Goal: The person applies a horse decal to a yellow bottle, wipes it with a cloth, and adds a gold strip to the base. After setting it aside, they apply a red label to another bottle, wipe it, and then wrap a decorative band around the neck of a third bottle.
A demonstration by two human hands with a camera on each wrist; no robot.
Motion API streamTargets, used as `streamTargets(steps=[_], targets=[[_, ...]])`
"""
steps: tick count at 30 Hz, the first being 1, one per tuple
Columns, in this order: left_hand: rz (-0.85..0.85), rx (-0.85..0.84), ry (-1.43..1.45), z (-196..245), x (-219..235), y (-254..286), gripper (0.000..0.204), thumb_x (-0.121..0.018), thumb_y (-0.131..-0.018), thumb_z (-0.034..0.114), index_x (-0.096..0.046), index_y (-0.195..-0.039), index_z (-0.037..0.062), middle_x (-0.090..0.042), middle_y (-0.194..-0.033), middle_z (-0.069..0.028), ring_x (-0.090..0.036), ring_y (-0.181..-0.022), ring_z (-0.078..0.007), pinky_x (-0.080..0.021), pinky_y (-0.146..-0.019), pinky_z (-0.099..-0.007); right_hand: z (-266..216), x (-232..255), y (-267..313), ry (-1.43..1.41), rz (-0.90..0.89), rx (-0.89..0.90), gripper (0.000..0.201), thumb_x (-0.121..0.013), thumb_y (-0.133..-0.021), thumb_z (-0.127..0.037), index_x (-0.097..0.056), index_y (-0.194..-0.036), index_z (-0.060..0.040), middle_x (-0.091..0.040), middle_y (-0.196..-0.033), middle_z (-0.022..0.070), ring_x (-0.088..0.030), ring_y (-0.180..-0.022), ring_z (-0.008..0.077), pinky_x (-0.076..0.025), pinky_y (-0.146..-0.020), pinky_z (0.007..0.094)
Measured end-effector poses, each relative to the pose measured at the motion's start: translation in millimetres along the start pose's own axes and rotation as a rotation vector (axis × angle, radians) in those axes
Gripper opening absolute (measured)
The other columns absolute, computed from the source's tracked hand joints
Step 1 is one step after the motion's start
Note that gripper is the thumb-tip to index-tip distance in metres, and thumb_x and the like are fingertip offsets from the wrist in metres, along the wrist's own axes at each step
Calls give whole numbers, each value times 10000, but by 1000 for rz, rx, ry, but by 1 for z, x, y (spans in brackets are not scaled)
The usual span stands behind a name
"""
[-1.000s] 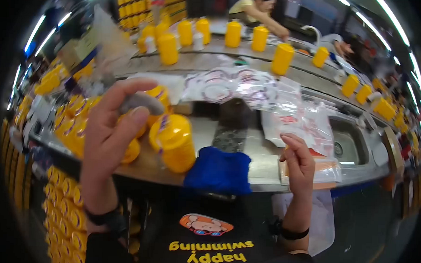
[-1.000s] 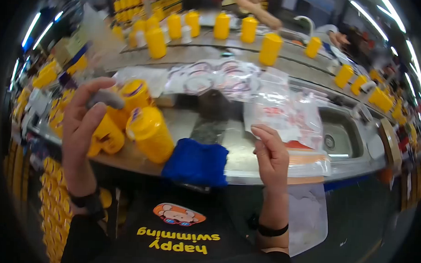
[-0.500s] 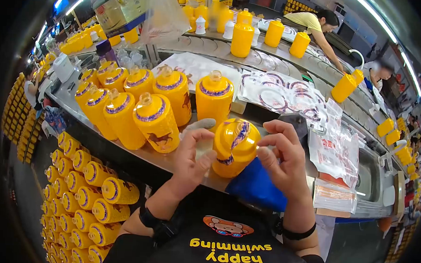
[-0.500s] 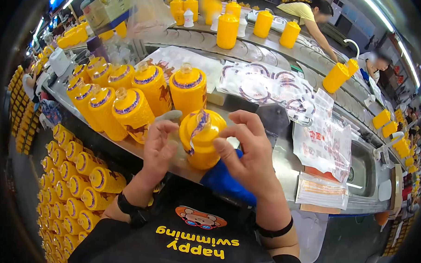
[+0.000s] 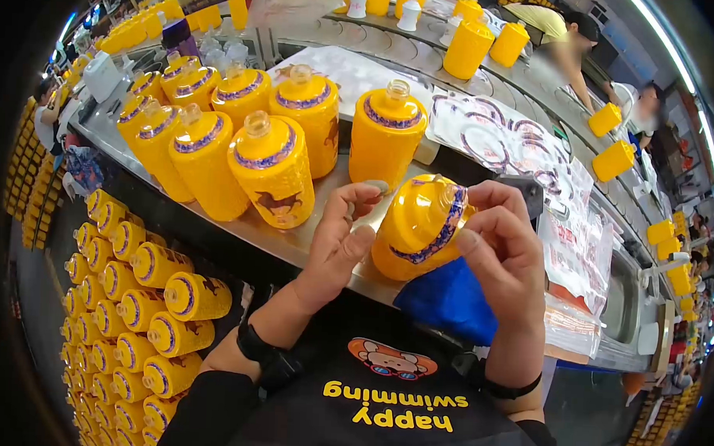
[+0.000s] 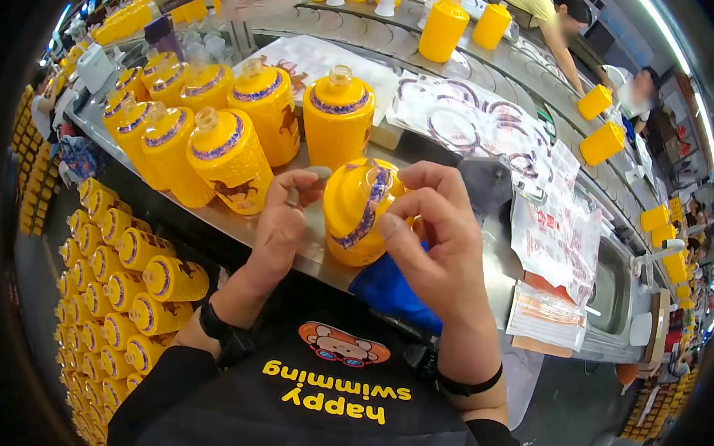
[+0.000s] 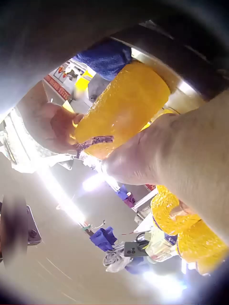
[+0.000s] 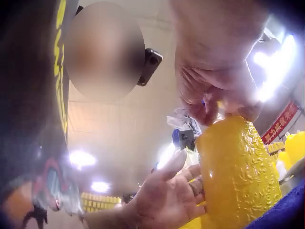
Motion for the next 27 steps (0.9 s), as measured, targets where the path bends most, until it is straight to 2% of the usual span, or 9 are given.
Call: streamTargets(steps=[5, 9, 10, 11, 14, 17, 21, 25, 27], targets=[[-41, 6, 17, 5, -7, -8, 516, -517, -997, 390, -403, -1323, 8, -466, -1282, -112, -438, -1208, -178, -302, -1077, -327, 13, 5, 2, -237, 47, -25, 97, -670, -866, -78, -620, -843, 2, -515, -1131, 90, -497, -1038, 133, -420, -853, 244], [-104, -25, 66, 19, -16, -21, 480, -515, -1001, 368, -430, -1303, 5, -477, -1298, -116, -466, -1202, -181, -337, -1061, -324, -22, -6, 4, 256, 58, 258, 188, -758, -792, -131, -622, -867, -26, -511, -1151, 168, -538, -1052, 274, -448, -879, 346], [-122, -31, 89, 19, -18, -24, 491, -522, -998, 366, -427, -1315, 2, -476, -1307, -118, -467, -1211, -184, -341, -1063, -327, -27, -10, 4, 350, 77, 314, 226, -789, -750, -137, -619, -861, -36, -512, -1147, 202, -538, -1048, 345, -455, -880, 389], [-142, -39, 114, 21, -20, -29, 503, -528, -996, 363, -424, -1327, -2, -476, -1316, -119, -469, -1220, -187, -345, -1065, -330, -28, -14, 3, 420, 94, 312, 202, -774, -753, -111, -615, -849, -31, -519, -1150, 198, -539, -1043, 353, -459, -872, 402], [-272, 75, 221, 22, -32, -44, 625, -566, -955, 403, -369, -1404, 15, -447, -1377, -128, -449, -1282, -207, -338, -1094, -348, -24, -14, 2, 386, 116, 294, 159, -745, -758, -64, -615, -844, -30, -517, -1155, 196, -554, -1019, 337, -474, -837, 389], [-455, 96, -69, 27, -36, -51, 712, -619, -910, 414, -338, -1449, 44, -441, -1385, -122, -446, -1296, -207, -357, -1089, -344, -20, -13, 3, 264, 90, 254, 129, -730, -765, -38, -623, -837, -27, -518, -1155, 187, -571, -1001, 303, -490, -787, 350], [-375, 159, -94, 21, -33, -47, 759, -702, -855, 377, -346, -1444, 57, -457, -1341, -117, -478, -1253, -218, -364, -1079, -337, -15, -8, 4, 124, 59, 192, 102, -728, -783, -32, -637, -828, -22, -517, -1162, 164, -580, -1000, 242, -497, -735, 290], [-218, -12, -270, 32, -29, -39, 782, -698, -866, 414, -344, -1429, 3, -469, -1337, -166, -489, -1222, -244, -370, -1053, -359, -16, -5, 2, 7, -19, 146, 96, -722, -799, -32, -636, -841, -22, -508, -1172, 151, -566, -1014, 215, -487, -759, 272], [-207, 51, -217, 26, -26, -36, 836, -712, -857, 431, -284, -1455, 33, -421, -1365, -150, -457, -1260, -233, -365, -1071, -352, -17, -1, 0, -68, -54, 126, 91, -718, -809, -32, -636, -847, -20, -504, -1175, 142, -557, -1022, 194, -478, -772, 260]])
Point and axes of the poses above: each hand's wrist, its own y-axis away from the middle knuckle, its own x-axis out of the back of the hand, z = x × y, the point moved 7 cm from there along -y, towards the middle knuckle
